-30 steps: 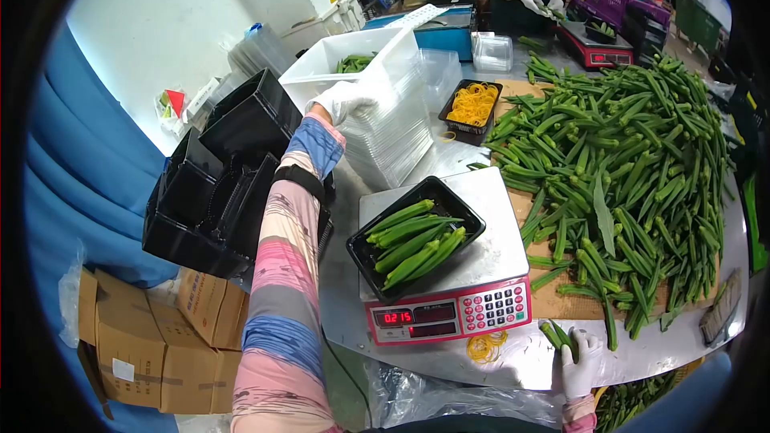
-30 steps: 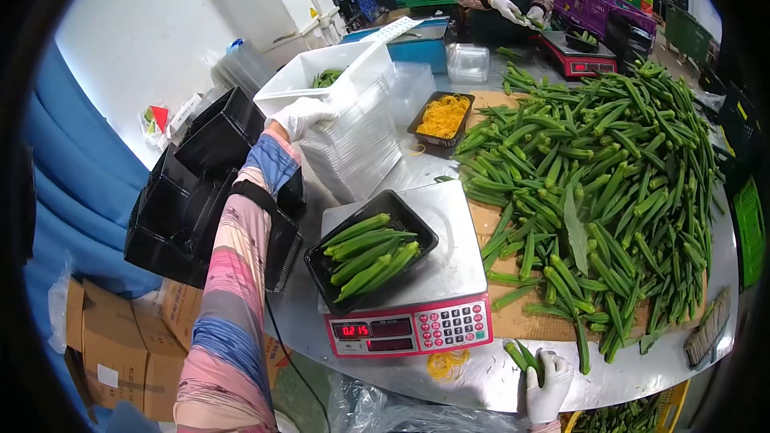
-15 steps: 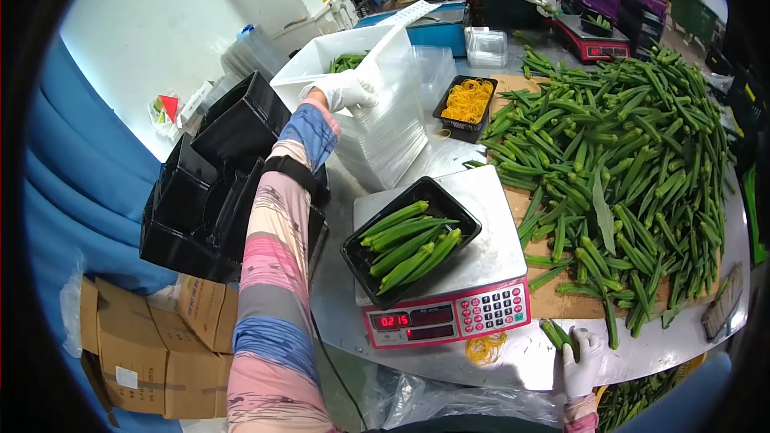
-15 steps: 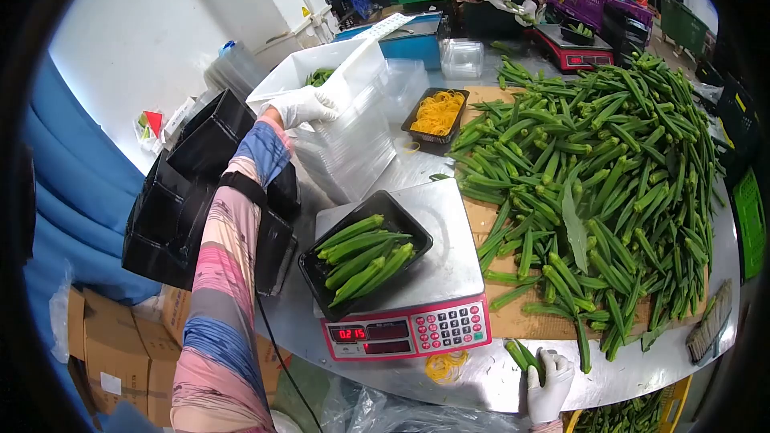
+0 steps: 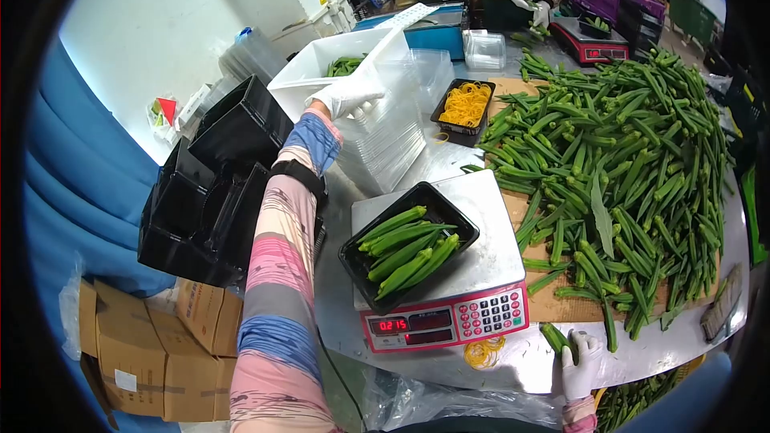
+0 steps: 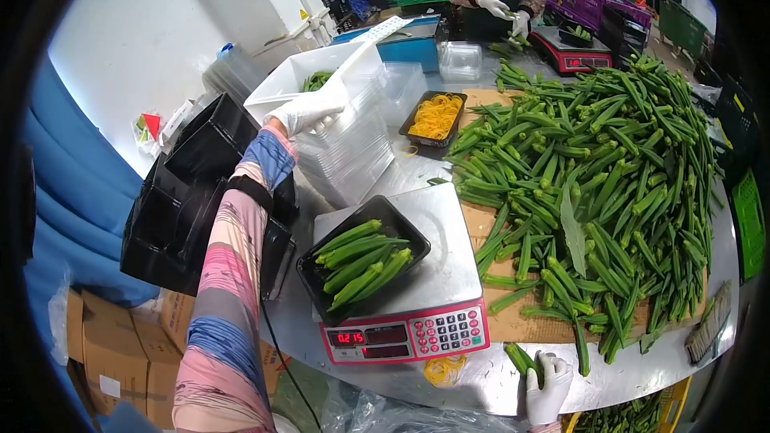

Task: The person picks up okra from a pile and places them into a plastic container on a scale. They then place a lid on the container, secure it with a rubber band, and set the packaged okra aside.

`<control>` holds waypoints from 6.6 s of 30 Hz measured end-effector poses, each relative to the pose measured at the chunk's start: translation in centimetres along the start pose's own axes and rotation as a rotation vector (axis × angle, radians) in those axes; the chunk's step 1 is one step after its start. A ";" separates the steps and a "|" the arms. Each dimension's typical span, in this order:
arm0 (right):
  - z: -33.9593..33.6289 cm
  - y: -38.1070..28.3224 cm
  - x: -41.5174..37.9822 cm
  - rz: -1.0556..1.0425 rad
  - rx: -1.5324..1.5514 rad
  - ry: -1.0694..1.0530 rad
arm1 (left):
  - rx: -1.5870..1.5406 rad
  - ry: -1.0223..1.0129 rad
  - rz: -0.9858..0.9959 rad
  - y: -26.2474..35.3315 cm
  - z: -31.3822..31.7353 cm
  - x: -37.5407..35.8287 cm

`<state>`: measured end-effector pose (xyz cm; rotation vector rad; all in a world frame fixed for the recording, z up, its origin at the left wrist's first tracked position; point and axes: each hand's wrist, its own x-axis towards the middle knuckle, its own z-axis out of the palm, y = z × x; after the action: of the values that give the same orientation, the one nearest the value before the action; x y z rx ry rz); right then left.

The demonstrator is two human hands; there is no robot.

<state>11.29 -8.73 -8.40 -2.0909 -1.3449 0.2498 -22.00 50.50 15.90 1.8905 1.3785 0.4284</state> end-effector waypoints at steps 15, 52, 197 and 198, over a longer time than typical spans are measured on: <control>0.1 0.1 0.2 0.017 0.009 0.003 | -0.156 0.100 0.113 -2.7 1.4 2.6; -0.2 -0.5 0.2 0.032 0.018 0.021 | 0.668 0.034 0.090 0.9 1.5 4.3; 4.5 -20.0 19.6 -0.382 0.599 -0.252 | -0.047 0.439 0.313 -4.1 15.4 -34.7; 5.5 -20.5 19.6 -0.430 0.550 -0.262 | 0.154 0.387 0.447 -3.1 15.6 -33.7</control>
<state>2.34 16.29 2.95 -1.3151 -1.6166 0.6413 -26.24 14.23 8.41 2.3379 1.2407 0.9739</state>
